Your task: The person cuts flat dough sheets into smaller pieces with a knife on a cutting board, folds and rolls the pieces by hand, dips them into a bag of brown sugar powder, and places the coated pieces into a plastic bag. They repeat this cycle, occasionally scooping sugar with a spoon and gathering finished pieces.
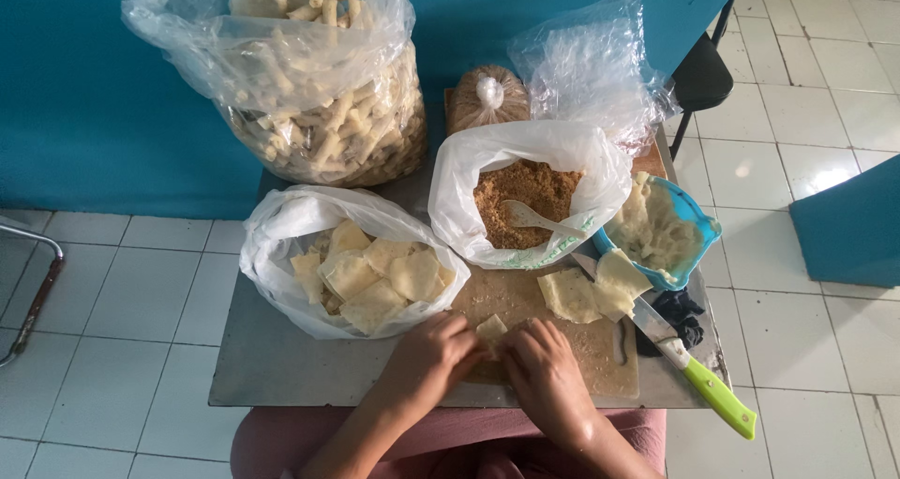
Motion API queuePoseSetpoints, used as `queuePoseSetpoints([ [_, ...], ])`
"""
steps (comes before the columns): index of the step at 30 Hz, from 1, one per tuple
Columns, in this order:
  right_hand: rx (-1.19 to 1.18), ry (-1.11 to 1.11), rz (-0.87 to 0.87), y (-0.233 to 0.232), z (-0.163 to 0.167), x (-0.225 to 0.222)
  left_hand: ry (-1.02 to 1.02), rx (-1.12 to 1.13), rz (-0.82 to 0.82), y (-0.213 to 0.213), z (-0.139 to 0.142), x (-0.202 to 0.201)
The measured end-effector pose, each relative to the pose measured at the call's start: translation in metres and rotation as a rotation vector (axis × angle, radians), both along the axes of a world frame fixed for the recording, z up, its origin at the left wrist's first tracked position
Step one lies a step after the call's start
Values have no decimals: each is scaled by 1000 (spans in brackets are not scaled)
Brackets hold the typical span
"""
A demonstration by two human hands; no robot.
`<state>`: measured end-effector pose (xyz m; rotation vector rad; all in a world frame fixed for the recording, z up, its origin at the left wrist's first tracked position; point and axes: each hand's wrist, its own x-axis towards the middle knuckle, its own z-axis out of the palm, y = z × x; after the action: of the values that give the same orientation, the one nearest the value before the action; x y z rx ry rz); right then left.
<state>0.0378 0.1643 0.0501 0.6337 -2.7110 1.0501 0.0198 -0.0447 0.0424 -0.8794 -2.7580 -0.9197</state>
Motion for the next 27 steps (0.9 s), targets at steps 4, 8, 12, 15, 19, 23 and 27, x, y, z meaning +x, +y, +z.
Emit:
queuePoseSetpoints([
  [4, 42, 62, 63, 2, 3, 3, 50, 115, -53, -10, 1, 9],
  [8, 42, 19, -1, -1, 5, 3, -10, 48, 9, -1, 5, 5],
  [12, 35, -96, -129, -6, 4, 1, -104, 43, 96, 6, 14, 3],
  [15, -26, -56, -170, -8, 2, -3, -168, 73, 157, 12, 18, 0],
  [19, 81, -13, -100, -5, -2, -1, -230, 92, 125, 14, 17, 2],
  [23, 180, 129, -13, 0, -4, 6, -24, -61, 72, 10, 9, 13],
  [27, 186, 19, -15, 3, -6, 2, 171, -105, 53, 5, -5, 11],
])
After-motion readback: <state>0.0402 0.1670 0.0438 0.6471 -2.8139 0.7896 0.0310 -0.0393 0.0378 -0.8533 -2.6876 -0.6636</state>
